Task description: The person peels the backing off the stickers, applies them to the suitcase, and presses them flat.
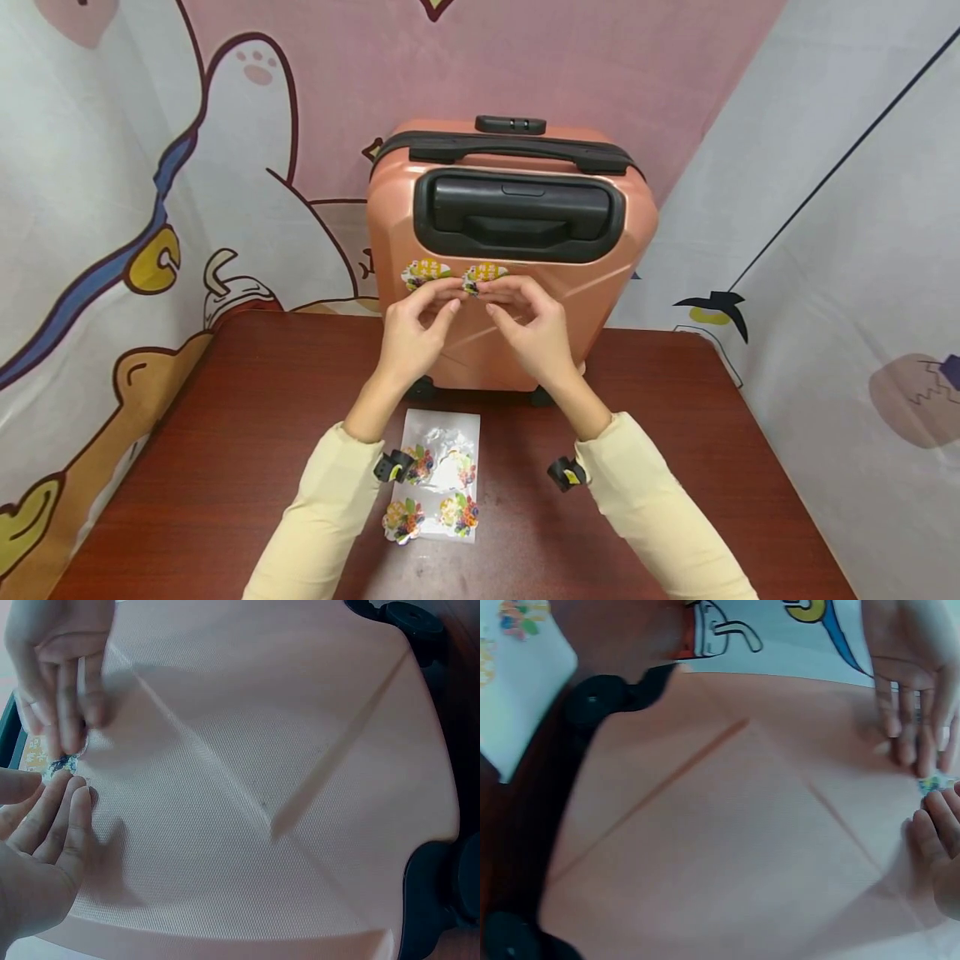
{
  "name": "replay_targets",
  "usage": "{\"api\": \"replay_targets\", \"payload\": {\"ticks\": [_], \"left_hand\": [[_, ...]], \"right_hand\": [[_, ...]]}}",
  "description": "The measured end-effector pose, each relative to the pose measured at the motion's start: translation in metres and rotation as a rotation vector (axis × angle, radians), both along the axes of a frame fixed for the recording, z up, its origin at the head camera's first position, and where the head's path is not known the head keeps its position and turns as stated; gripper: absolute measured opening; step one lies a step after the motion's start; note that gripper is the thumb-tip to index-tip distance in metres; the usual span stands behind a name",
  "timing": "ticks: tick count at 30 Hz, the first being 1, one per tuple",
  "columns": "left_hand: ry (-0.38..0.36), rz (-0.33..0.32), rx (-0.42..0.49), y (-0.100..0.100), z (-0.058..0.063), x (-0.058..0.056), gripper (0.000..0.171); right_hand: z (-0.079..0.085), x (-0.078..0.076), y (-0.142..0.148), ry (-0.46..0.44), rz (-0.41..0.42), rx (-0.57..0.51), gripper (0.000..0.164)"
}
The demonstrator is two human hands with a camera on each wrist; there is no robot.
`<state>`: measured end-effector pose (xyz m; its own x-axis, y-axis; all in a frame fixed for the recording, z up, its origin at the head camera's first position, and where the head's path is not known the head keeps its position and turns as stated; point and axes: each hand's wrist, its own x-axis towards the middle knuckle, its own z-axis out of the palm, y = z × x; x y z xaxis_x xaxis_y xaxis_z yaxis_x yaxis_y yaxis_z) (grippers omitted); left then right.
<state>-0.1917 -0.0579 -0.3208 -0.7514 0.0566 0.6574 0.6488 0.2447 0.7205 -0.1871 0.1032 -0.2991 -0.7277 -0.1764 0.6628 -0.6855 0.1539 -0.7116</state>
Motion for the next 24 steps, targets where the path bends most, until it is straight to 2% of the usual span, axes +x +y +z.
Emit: {"api": "replay_targets", "payload": {"ticks": [3,7,14,17,24], "left_hand": [[0.001,0.004,-0.001,0.000,0.000,0.000,0.021],[-0.001,0.007,0.000,0.000,0.000,0.000,0.022],[0.000,0.009,-0.001,0.000,-0.001,0.001,0.022],[0.005,0.011,-0.006,0.000,-0.001,0.001,0.022],[0.002,-0.004,0.004,0.000,-0.001,0.000,0.022]], "right_hand": [[0.000,0.007,-0.001,-0.028,-0.014,0.034,0.021],[0.006,0.011,-0.003,-0.002,-0.010,0.040,0.021],[0.010,-0.006,-0.003,0.088,0.033,0.025,0.026],[0.009,-0.008,-0.003,0.109,0.036,0.033,0.026],[-0.010,-0.008,0.000,0.023,0.000,0.028,0.022]]}}
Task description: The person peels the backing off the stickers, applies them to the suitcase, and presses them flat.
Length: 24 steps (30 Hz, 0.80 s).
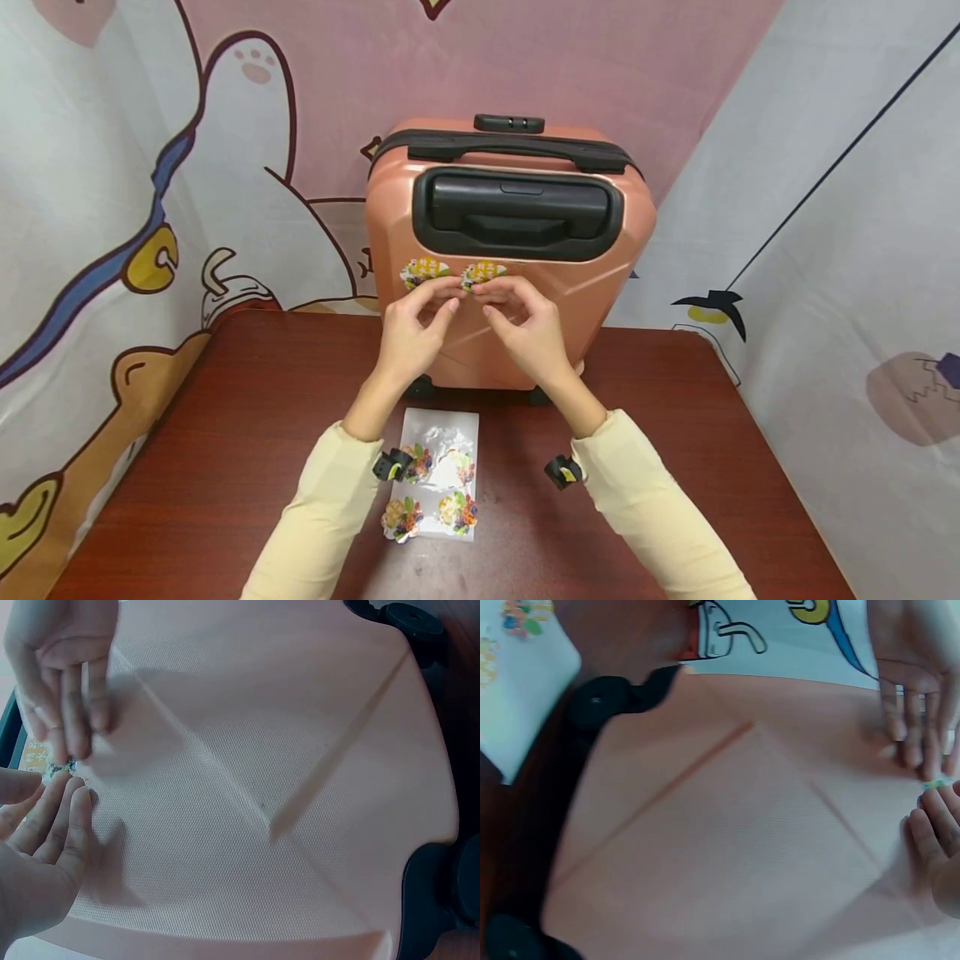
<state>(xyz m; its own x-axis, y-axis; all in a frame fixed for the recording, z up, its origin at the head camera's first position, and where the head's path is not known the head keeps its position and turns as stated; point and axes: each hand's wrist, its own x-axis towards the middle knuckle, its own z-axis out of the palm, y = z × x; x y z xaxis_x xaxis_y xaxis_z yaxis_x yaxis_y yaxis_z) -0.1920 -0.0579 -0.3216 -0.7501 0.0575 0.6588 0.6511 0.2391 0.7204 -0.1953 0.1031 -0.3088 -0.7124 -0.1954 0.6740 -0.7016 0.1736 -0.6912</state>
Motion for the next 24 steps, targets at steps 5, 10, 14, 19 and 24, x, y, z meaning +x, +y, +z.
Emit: {"api": "replay_targets", "payload": {"ticks": [5,10,14,19,24], "left_hand": [[-0.003,-0.001,-0.002,0.000,0.000,0.000,0.022],[0.003,0.005,0.001,0.000,0.000,-0.001,0.022],[0.002,0.010,-0.006,0.000,-0.001,-0.001,0.022],[-0.004,0.014,-0.014,0.000,-0.001,-0.001,0.021],[-0.009,0.008,-0.012,0.000,-0.001,-0.001,0.022]], "right_hand": [[-0.008,0.000,0.002,-0.020,-0.006,0.000,0.021],[0.002,-0.002,-0.001,0.013,0.023,-0.030,0.022],[0.015,-0.002,-0.003,0.075,0.066,-0.022,0.025],[0.016,0.000,-0.001,0.058,0.069,0.005,0.026],[0.011,0.011,0.003,-0.062,0.003,0.041,0.022]]}}
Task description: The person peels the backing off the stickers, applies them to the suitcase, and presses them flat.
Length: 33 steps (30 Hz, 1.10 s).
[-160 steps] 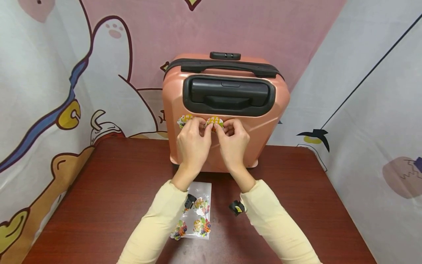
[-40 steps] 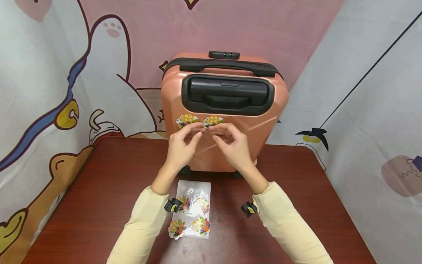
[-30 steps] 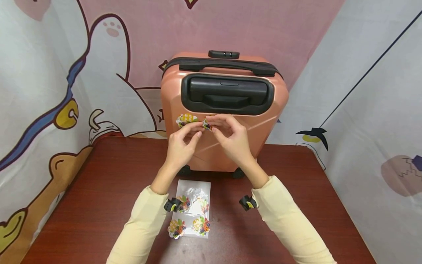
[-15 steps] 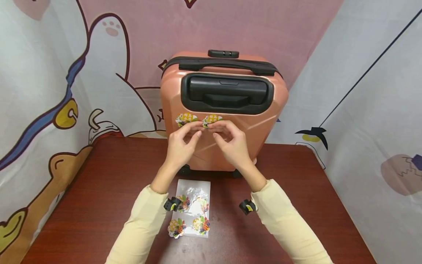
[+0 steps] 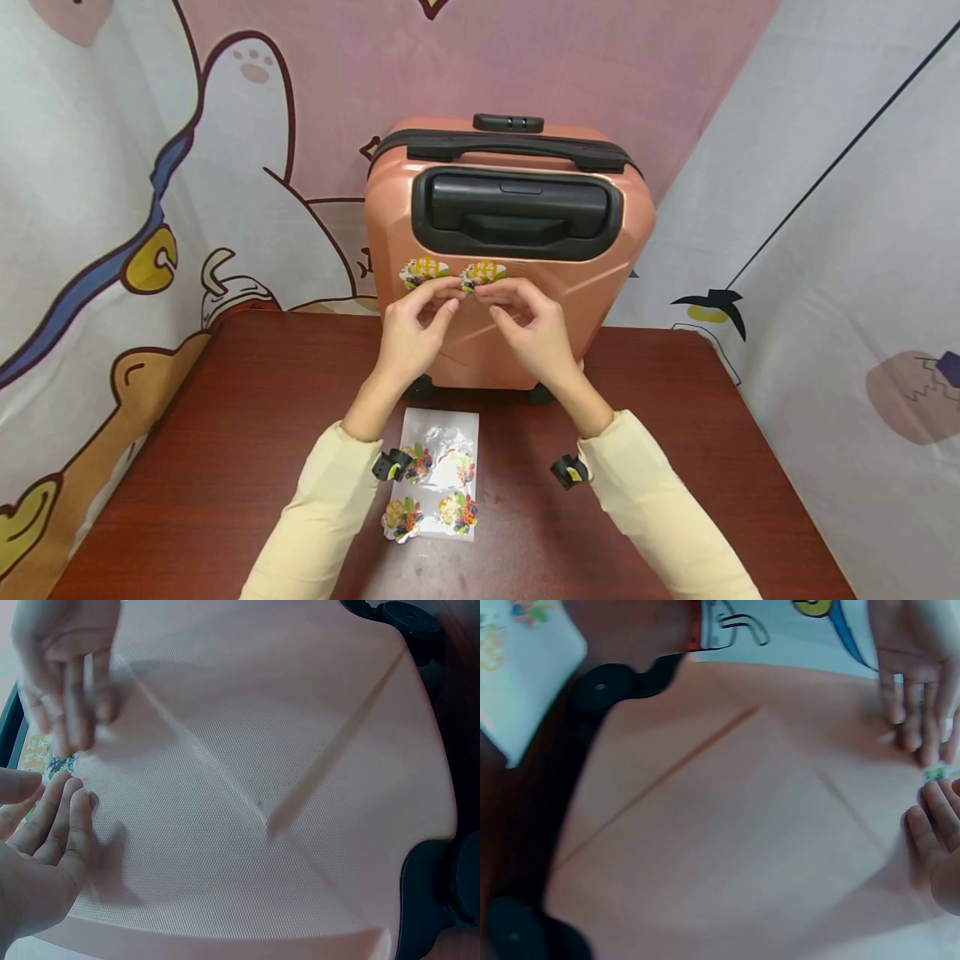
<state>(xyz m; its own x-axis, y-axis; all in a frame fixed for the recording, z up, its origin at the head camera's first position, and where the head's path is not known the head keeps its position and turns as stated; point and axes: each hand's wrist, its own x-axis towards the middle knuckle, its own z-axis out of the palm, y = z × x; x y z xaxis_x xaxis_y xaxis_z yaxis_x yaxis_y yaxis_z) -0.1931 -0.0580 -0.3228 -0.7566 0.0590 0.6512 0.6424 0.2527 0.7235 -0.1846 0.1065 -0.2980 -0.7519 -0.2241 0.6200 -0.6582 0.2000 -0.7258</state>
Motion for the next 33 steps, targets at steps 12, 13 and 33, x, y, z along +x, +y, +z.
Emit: {"api": "replay_targets", "payload": {"ticks": [12,13,33], "left_hand": [[-0.007,0.008,-0.001,0.000,-0.001,0.000,0.022],[-0.006,0.007,-0.001,0.000,-0.001,0.000,0.022],[-0.011,0.006,-0.010,0.000,0.000,0.001,0.021]], "right_hand": [[0.002,-0.007,0.004,0.066,0.032,0.004,0.025],[0.002,-0.010,0.004,0.080,0.044,-0.003,0.026],[0.012,-0.004,0.013,0.066,-0.002,-0.011,0.024]]}}
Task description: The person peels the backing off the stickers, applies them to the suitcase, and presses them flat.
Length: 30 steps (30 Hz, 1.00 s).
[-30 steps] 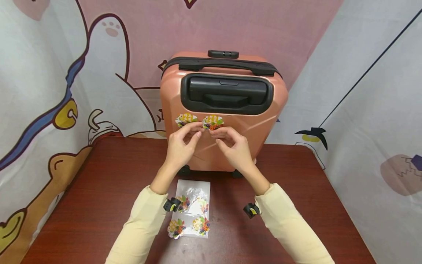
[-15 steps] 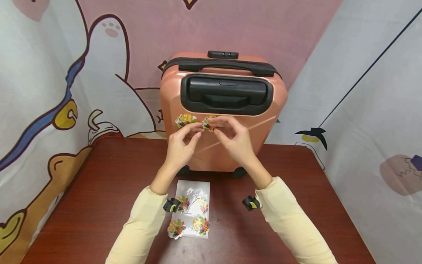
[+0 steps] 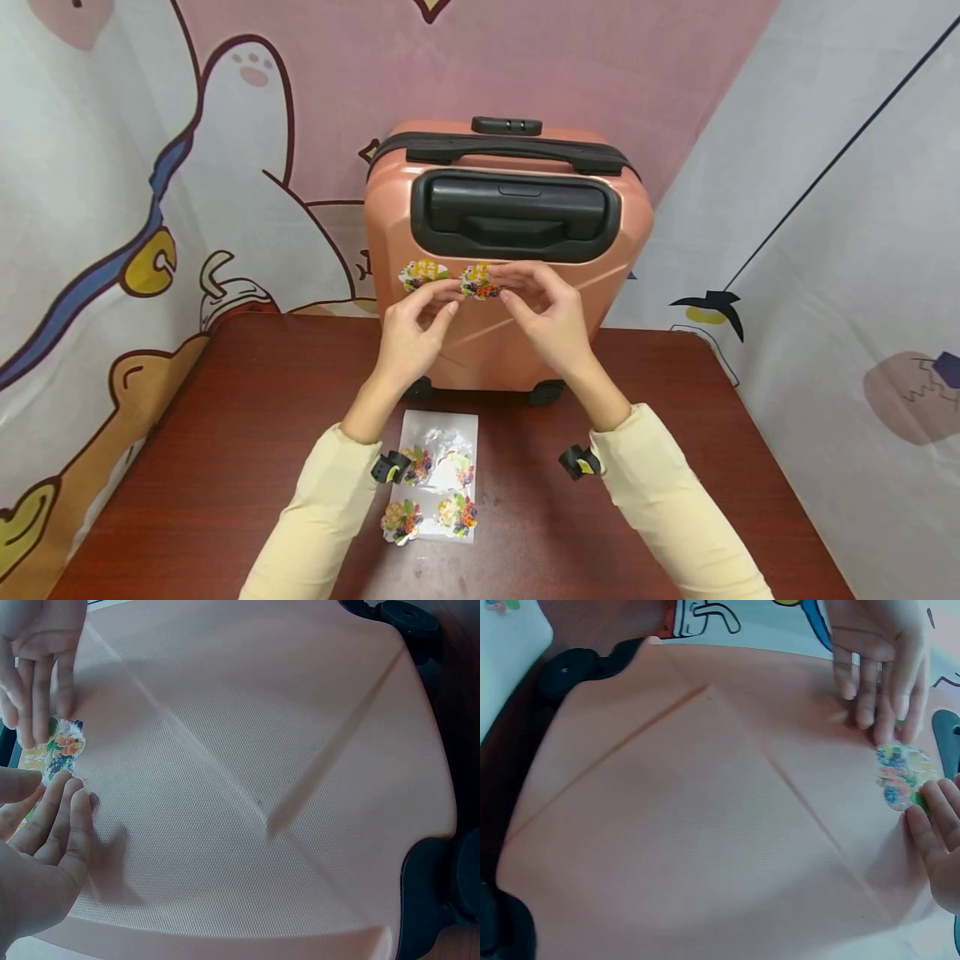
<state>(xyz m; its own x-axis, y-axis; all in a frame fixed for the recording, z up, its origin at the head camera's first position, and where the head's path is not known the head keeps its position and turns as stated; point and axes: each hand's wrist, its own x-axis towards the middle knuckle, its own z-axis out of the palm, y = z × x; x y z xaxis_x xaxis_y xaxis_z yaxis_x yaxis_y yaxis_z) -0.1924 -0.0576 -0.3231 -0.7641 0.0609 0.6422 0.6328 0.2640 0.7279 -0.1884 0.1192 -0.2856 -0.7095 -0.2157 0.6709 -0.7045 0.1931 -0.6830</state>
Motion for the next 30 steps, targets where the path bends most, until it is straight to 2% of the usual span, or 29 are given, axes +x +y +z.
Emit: {"api": "replay_targets", "payload": {"ticks": [4,9,12,18,21,30], "left_hand": [[-0.005,-0.001,0.001,0.000,0.000,0.000,0.021],[-0.008,-0.004,0.001,0.000,0.001,0.001,0.022],[-0.004,-0.004,-0.001,0.000,0.001,0.001,0.022],[0.004,-0.007,0.003,0.000,0.000,0.000,0.021],[0.012,-0.009,0.003,0.000,0.000,0.000,0.022],[0.013,-0.016,-0.001,-0.001,0.000,0.000,0.021]], "right_hand": [[-0.004,-0.002,0.002,-0.012,0.004,-0.013,0.024],[-0.004,0.011,-0.002,-0.099,-0.009,0.008,0.022],[-0.001,0.015,-0.003,-0.108,-0.010,0.017,0.021],[-0.003,0.000,0.006,-0.026,-0.009,-0.041,0.022],[0.000,-0.001,0.008,-0.011,-0.004,-0.070,0.022],[-0.018,-0.003,0.010,-0.094,-0.033,-0.070,0.019]]}}
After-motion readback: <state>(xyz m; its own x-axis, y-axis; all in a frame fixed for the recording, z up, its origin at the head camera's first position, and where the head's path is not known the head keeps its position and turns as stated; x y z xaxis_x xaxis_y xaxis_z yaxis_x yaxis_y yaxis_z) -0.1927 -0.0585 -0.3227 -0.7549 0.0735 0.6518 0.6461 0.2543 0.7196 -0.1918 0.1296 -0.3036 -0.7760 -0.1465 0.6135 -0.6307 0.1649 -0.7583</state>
